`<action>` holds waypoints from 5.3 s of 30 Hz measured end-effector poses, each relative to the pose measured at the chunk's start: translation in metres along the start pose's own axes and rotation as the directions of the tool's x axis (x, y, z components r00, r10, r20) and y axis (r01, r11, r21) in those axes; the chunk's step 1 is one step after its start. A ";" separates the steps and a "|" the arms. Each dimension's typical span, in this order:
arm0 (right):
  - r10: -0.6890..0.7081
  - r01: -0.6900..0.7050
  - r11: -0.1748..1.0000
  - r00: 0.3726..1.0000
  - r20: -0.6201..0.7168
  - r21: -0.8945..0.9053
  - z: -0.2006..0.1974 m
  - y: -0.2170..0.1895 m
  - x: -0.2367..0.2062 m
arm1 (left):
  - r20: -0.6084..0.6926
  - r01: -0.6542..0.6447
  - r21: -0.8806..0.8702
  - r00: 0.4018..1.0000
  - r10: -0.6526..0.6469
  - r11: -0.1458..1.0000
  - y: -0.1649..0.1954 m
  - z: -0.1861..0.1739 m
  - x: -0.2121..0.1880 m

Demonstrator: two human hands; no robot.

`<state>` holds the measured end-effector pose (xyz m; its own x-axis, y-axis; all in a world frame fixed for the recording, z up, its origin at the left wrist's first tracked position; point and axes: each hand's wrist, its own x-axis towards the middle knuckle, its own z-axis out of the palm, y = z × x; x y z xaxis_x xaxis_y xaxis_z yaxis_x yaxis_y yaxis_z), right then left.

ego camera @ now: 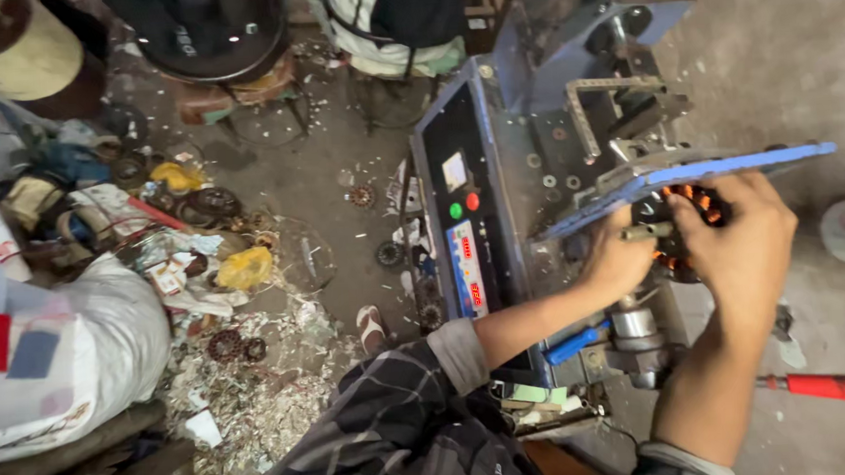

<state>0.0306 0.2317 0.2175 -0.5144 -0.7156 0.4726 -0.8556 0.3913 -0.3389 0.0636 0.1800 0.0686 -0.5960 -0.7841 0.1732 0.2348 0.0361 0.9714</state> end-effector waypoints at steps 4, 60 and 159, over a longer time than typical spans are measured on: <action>-0.017 0.017 1.000 1.000 0.000 0.026 -0.003 -0.003 0.003 | 0.218 0.447 -0.193 0.888 -0.406 0.874 0.001 -0.004 -0.012; -0.029 0.049 0.989 0.989 -0.142 0.138 0.009 0.038 -0.049 | 0.614 0.614 -0.789 0.788 -0.046 -0.001 -0.048 -0.004 0.016; 0.026 -0.027 0.999 1.000 0.006 0.026 0.014 0.021 -0.013 | -0.220 0.423 0.118 0.893 -0.392 0.898 -0.158 -0.221 -0.025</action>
<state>0.0200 0.2412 0.1924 -0.5364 -0.7087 0.4583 -0.8399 0.3950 -0.3722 0.2108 0.0566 -0.1250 -0.4552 -0.8510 -0.2618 -0.1319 -0.2264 0.9651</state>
